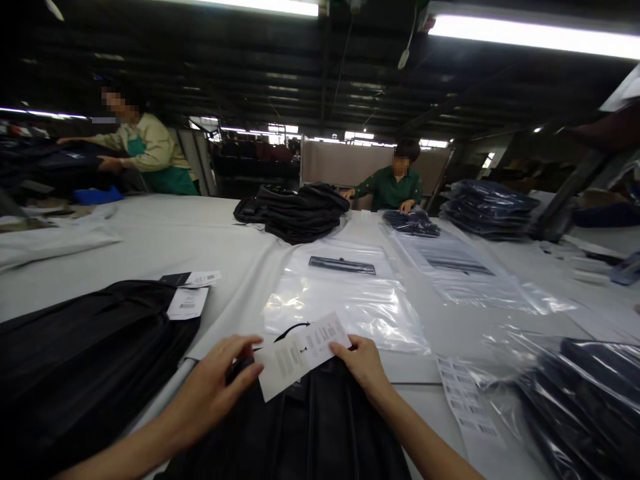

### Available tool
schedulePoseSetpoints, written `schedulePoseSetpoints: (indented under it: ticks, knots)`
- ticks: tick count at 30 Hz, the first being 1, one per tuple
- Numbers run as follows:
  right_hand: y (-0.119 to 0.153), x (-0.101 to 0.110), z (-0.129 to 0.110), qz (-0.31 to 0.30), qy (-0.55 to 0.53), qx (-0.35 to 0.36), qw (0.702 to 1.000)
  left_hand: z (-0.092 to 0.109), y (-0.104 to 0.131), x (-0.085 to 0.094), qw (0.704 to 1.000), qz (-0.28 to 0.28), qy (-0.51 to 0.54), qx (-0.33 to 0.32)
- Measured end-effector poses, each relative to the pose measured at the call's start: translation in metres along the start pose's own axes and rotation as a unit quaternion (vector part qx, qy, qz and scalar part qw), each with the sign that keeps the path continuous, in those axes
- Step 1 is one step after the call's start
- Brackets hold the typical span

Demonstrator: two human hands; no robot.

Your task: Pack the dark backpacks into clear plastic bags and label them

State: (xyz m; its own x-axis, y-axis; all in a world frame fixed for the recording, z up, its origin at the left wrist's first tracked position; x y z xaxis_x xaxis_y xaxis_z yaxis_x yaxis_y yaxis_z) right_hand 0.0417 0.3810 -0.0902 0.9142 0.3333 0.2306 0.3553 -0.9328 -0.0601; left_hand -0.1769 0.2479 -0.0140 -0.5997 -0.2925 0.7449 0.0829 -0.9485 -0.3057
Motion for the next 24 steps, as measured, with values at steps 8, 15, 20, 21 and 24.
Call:
schedulePoseSetpoints:
  ticks: [8, 15, 20, 21, 24]
  knots:
    - [0.082, -0.027, -0.089, 0.094, 0.240, 0.398, 0.880, -0.019, -0.039, -0.074, 0.908, -0.289, 0.236, 0.190]
    - [0.140, -0.100, -0.102, 0.048, 0.380, 0.606, 0.697, -0.003, -0.009, -0.094, 0.829, -0.326, 0.365, 0.270]
    - [0.139, -0.088, -0.094, -0.001, 0.323, 0.584, 0.745, -0.011, -0.007, -0.097, 0.844, -0.297, 0.355, 0.271]
    - [0.133, -0.078, -0.094, -0.010, 0.306, 0.562, 0.769, -0.009, -0.005, -0.097, 0.844, -0.303, 0.357, 0.263]
    - [0.087, -0.028, -0.089, 0.036, 0.239, 0.383, 0.892, 0.005, 0.011, -0.101, 0.827, -0.370, 0.355, 0.231]
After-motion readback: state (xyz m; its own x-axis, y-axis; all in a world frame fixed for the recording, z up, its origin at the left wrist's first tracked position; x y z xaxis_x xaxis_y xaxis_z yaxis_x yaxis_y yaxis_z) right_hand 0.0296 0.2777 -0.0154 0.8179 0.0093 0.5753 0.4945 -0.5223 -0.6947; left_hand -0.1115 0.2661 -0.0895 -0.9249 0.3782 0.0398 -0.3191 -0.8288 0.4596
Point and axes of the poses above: each hand's wrist, its own y-axis away from the middle knuckle, its own x-axis out of the back of the hand, z = x × y, the point moved 10 cm from there along -y, towards the middle knuckle, and after that the axes turned 3 degrees about x, right-handed, at the moved point
